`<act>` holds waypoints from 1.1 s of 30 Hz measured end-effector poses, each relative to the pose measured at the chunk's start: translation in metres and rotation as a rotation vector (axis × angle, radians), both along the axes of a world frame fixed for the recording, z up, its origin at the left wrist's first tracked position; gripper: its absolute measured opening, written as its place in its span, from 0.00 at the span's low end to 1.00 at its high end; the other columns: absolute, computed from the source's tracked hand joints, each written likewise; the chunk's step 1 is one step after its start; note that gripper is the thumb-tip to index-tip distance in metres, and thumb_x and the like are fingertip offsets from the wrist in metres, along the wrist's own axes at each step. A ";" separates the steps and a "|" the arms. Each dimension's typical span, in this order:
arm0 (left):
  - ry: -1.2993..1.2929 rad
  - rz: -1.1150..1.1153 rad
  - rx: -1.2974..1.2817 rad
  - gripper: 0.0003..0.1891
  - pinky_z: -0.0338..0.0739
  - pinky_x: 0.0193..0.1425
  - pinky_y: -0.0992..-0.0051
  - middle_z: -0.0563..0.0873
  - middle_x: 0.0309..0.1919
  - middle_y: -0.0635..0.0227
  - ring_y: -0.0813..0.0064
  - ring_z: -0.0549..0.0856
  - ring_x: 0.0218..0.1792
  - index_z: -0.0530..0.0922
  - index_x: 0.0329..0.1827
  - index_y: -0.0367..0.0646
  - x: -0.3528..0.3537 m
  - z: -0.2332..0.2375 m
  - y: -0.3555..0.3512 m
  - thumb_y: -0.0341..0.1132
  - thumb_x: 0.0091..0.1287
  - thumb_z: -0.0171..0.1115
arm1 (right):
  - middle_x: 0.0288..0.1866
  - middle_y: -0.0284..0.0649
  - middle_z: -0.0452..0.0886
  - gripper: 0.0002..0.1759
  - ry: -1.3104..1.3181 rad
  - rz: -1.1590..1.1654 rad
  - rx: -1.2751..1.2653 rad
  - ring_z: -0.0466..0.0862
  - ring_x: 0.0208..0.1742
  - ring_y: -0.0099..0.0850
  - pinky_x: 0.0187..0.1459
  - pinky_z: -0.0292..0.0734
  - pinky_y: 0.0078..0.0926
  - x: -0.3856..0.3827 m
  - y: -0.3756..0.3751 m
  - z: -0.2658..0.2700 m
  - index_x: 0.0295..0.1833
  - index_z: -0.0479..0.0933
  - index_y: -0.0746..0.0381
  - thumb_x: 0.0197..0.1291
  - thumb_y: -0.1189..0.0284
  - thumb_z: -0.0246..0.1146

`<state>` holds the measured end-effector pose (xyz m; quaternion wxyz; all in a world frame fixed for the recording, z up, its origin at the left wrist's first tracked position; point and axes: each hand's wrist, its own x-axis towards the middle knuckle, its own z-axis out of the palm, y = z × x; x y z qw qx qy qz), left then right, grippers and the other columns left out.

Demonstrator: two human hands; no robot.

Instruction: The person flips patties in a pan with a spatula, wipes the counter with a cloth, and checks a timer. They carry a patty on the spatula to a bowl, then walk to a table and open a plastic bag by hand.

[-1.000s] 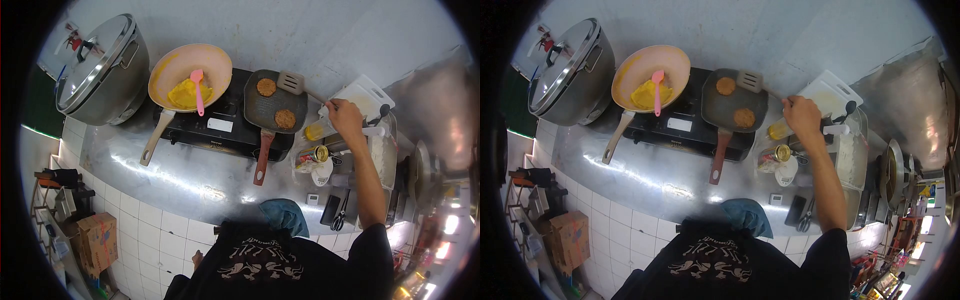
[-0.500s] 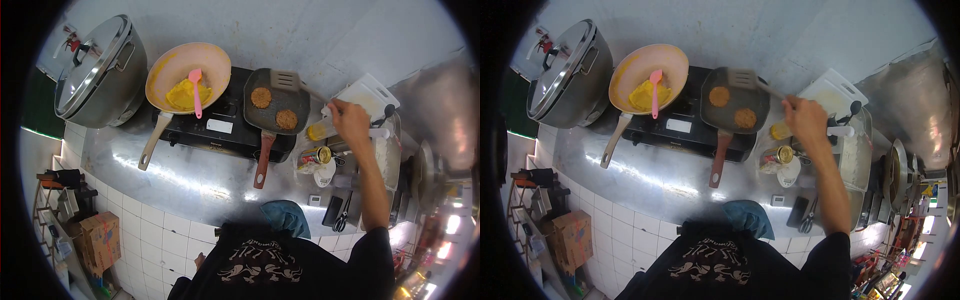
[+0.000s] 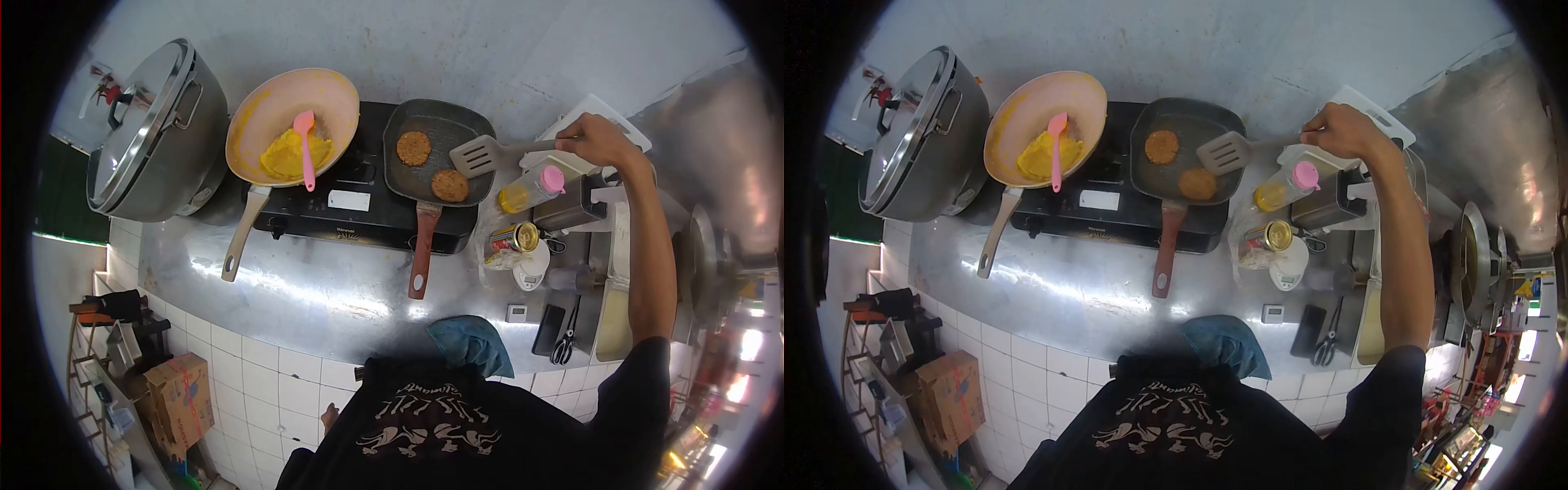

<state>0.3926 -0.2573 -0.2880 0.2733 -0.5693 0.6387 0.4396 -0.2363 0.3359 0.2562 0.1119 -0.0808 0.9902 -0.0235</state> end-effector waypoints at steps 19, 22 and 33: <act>-0.076 0.039 -0.014 0.28 0.73 0.39 0.63 0.81 0.25 0.61 0.67 0.77 0.29 0.84 0.44 0.32 0.000 0.014 0.015 0.53 0.69 0.54 | 0.18 0.33 0.71 0.18 -0.291 -0.479 -0.586 0.67 0.20 0.23 0.23 0.60 0.27 0.048 -0.031 -0.101 0.35 0.86 0.66 0.56 0.59 0.68; -0.074 0.022 -0.006 0.28 0.73 0.39 0.63 0.81 0.26 0.60 0.66 0.78 0.30 0.84 0.45 0.33 -0.006 0.013 0.011 0.54 0.69 0.53 | 0.19 0.32 0.71 0.19 -0.300 -0.485 -0.680 0.67 0.21 0.23 0.24 0.60 0.27 0.054 -0.041 -0.114 0.39 0.87 0.66 0.56 0.59 0.68; -0.093 -0.001 0.011 0.28 0.75 0.42 0.62 0.83 0.28 0.58 0.64 0.80 0.32 0.84 0.46 0.35 -0.012 0.009 0.011 0.56 0.70 0.52 | 0.16 0.34 0.73 0.18 -0.175 -0.546 -0.591 0.71 0.21 0.24 0.26 0.64 0.28 0.059 0.005 -0.085 0.39 0.88 0.66 0.58 0.60 0.67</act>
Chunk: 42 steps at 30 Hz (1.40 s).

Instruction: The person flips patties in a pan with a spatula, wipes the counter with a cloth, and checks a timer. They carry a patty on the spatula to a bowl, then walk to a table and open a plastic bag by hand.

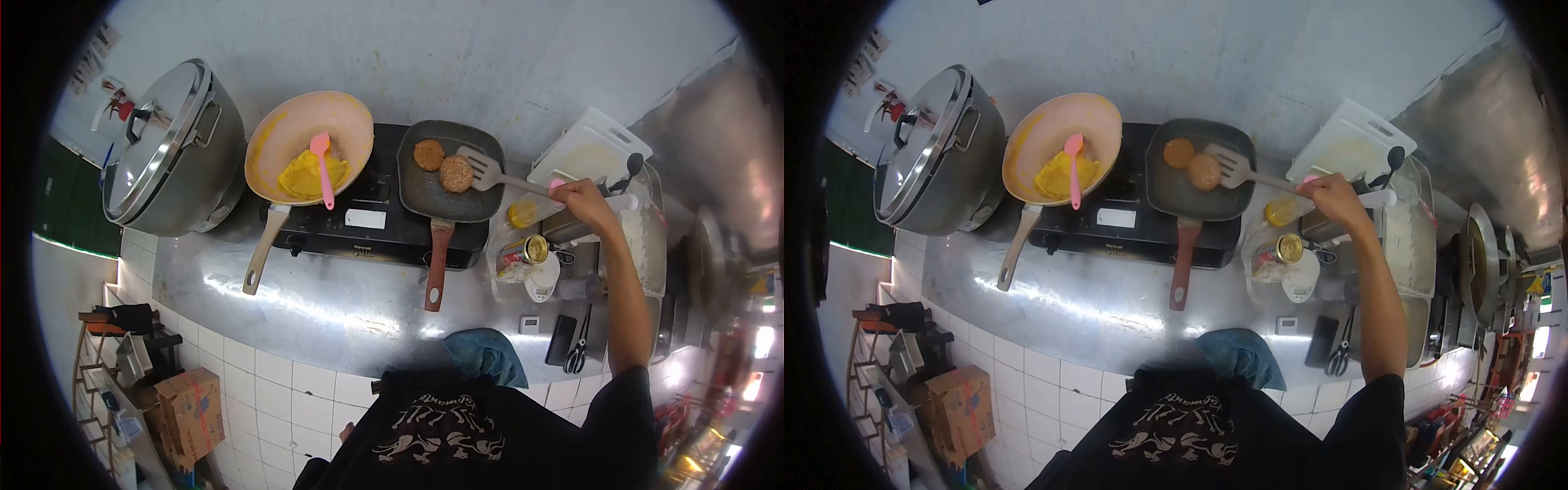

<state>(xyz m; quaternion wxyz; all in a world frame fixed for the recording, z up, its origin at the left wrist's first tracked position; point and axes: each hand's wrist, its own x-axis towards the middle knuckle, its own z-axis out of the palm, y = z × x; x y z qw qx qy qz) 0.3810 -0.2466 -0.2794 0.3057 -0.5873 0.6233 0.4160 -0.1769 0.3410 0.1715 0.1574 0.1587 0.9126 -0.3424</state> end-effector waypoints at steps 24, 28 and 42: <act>-0.006 -0.035 0.034 0.30 0.77 0.49 0.61 0.86 0.34 0.53 0.60 0.85 0.39 0.85 0.50 0.41 0.015 0.000 0.009 0.60 0.71 0.48 | 0.25 0.49 0.83 0.13 0.470 0.206 0.536 0.84 0.30 0.52 0.36 0.78 0.47 0.070 -0.089 0.021 0.43 0.88 0.56 0.62 0.60 0.66; -0.001 -0.064 0.051 0.31 0.78 0.50 0.60 0.86 0.35 0.52 0.59 0.86 0.40 0.85 0.50 0.42 0.009 0.001 0.009 0.61 0.71 0.47 | 0.23 0.48 0.83 0.12 0.470 0.221 0.565 0.83 0.29 0.52 0.34 0.77 0.46 0.070 -0.090 0.014 0.40 0.88 0.57 0.62 0.62 0.65; 0.085 -1.075 0.194 0.32 0.79 0.54 0.59 0.88 0.38 0.49 0.56 0.89 0.44 0.85 0.52 0.46 -0.231 0.274 0.062 0.64 0.72 0.45 | 0.33 0.52 0.87 0.17 0.183 0.230 0.532 0.87 0.39 0.50 0.45 0.80 0.44 0.005 -0.055 0.044 0.41 0.89 0.59 0.54 0.59 0.67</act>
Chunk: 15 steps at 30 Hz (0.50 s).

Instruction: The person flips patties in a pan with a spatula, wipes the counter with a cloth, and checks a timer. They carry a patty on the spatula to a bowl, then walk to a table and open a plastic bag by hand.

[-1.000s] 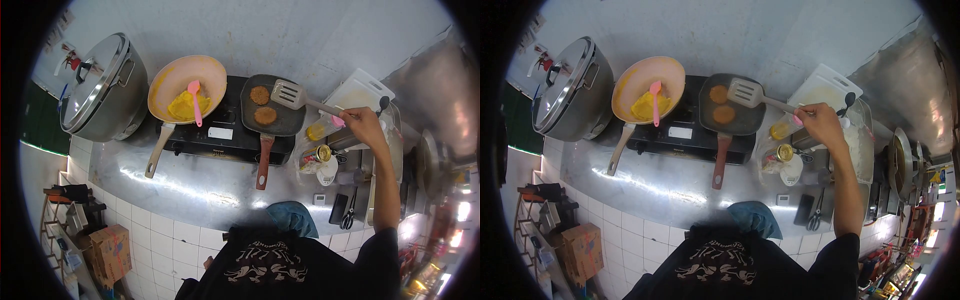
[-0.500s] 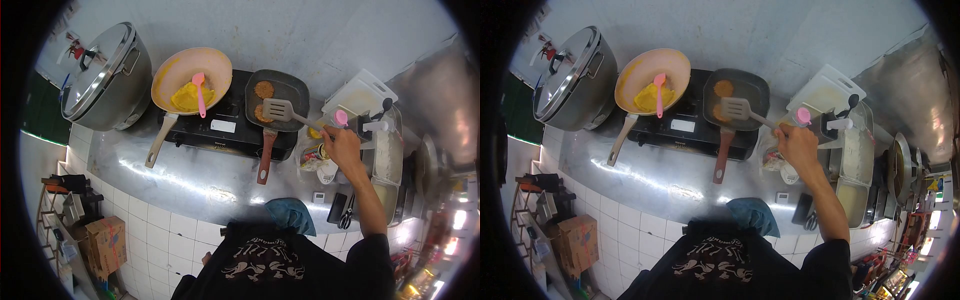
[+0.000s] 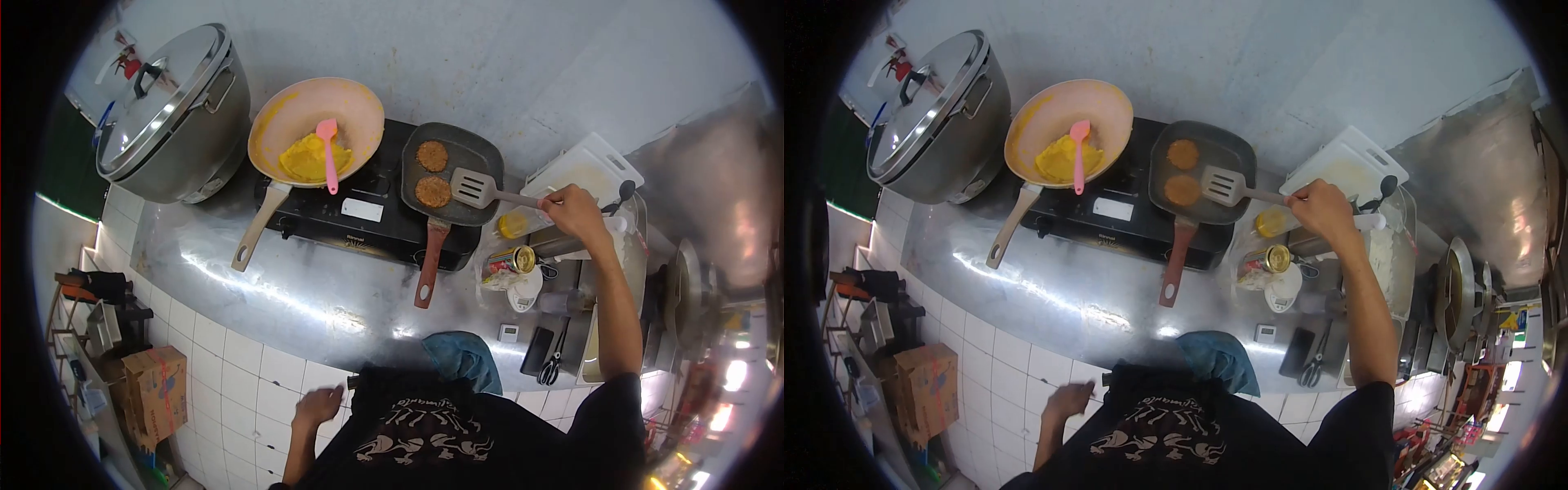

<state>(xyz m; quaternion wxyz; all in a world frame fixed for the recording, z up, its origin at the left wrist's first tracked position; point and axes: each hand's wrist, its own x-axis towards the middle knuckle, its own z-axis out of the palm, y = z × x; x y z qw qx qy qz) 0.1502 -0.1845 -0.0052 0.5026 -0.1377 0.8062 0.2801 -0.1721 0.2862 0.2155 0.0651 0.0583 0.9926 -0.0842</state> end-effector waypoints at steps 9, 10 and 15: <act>0.442 0.396 0.641 0.33 0.76 0.42 0.71 0.84 0.31 0.57 0.70 0.83 0.34 0.81 0.55 0.41 -0.172 0.048 0.148 0.64 0.75 0.45 | 0.22 0.34 0.78 0.17 -0.239 -0.132 -0.555 0.72 0.25 0.22 0.30 0.69 0.24 -0.009 0.002 -0.069 0.40 0.88 0.66 0.57 0.62 0.67; 0.410 0.394 0.675 0.34 0.76 0.43 0.71 0.84 0.30 0.58 0.70 0.83 0.34 0.80 0.56 0.40 -0.175 0.047 0.149 0.64 0.75 0.44 | 0.22 0.34 0.78 0.17 -0.234 -0.133 -0.551 0.72 0.25 0.22 0.30 0.69 0.24 -0.006 0.005 -0.074 0.40 0.88 0.66 0.57 0.62 0.67; 0.309 0.425 0.644 0.34 0.73 0.46 0.76 0.82 0.30 0.65 0.75 0.81 0.36 0.79 0.58 0.38 -0.171 0.048 0.129 0.63 0.77 0.41 | 0.23 0.32 0.78 0.19 -0.177 -0.215 -0.582 0.73 0.26 0.22 0.31 0.67 0.25 0.014 0.013 -0.064 0.41 0.87 0.67 0.60 0.60 0.66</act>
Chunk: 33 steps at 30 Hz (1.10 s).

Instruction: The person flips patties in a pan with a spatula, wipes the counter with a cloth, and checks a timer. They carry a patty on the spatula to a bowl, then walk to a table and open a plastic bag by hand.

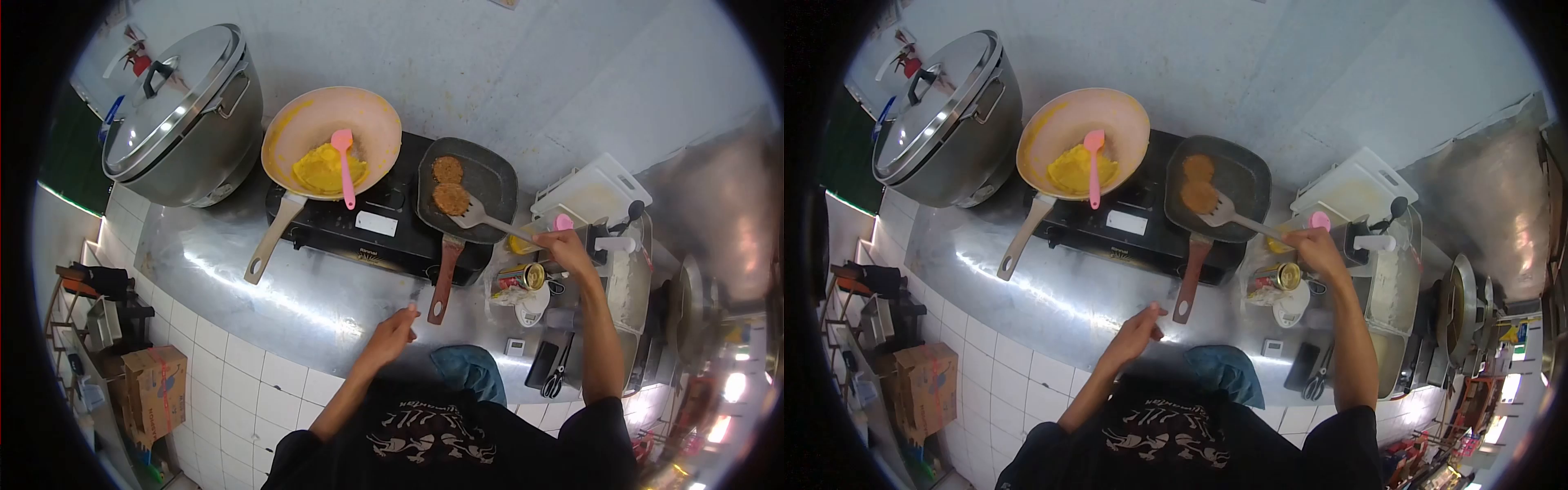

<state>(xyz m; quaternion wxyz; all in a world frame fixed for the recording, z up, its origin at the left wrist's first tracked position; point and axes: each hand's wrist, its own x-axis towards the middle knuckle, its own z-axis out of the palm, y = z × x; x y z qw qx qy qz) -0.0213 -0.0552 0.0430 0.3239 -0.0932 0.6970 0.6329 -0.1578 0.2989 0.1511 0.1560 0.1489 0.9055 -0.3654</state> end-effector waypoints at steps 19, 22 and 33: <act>0.076 -0.424 -0.008 0.42 0.75 0.59 0.61 0.85 0.49 0.45 0.51 0.84 0.52 0.71 0.70 0.40 -0.010 0.013 -0.014 0.70 0.73 0.37 | 0.34 0.55 0.86 0.18 0.205 0.146 0.790 0.86 0.39 0.54 0.47 0.80 0.43 -0.055 -0.066 0.096 0.42 0.89 0.58 0.55 0.57 0.67; 0.093 -0.354 0.067 0.38 0.77 0.54 0.64 0.86 0.42 0.50 0.56 0.85 0.47 0.73 0.66 0.40 -0.007 0.002 -0.008 0.67 0.74 0.40 | 0.34 0.55 0.86 0.17 0.127 0.143 0.800 0.86 0.40 0.54 0.47 0.80 0.43 -0.056 -0.048 0.096 0.42 0.89 0.59 0.54 0.58 0.68; 0.208 -0.134 0.042 0.21 0.77 0.40 0.70 0.85 0.32 0.60 0.69 0.84 0.33 0.76 0.55 0.38 -0.008 -0.022 0.028 0.49 0.75 0.57 | 0.17 0.39 0.75 0.19 -0.144 0.040 0.396 0.74 0.21 0.31 0.28 0.69 0.33 -0.073 -0.033 0.072 0.31 0.85 0.69 0.52 0.60 0.70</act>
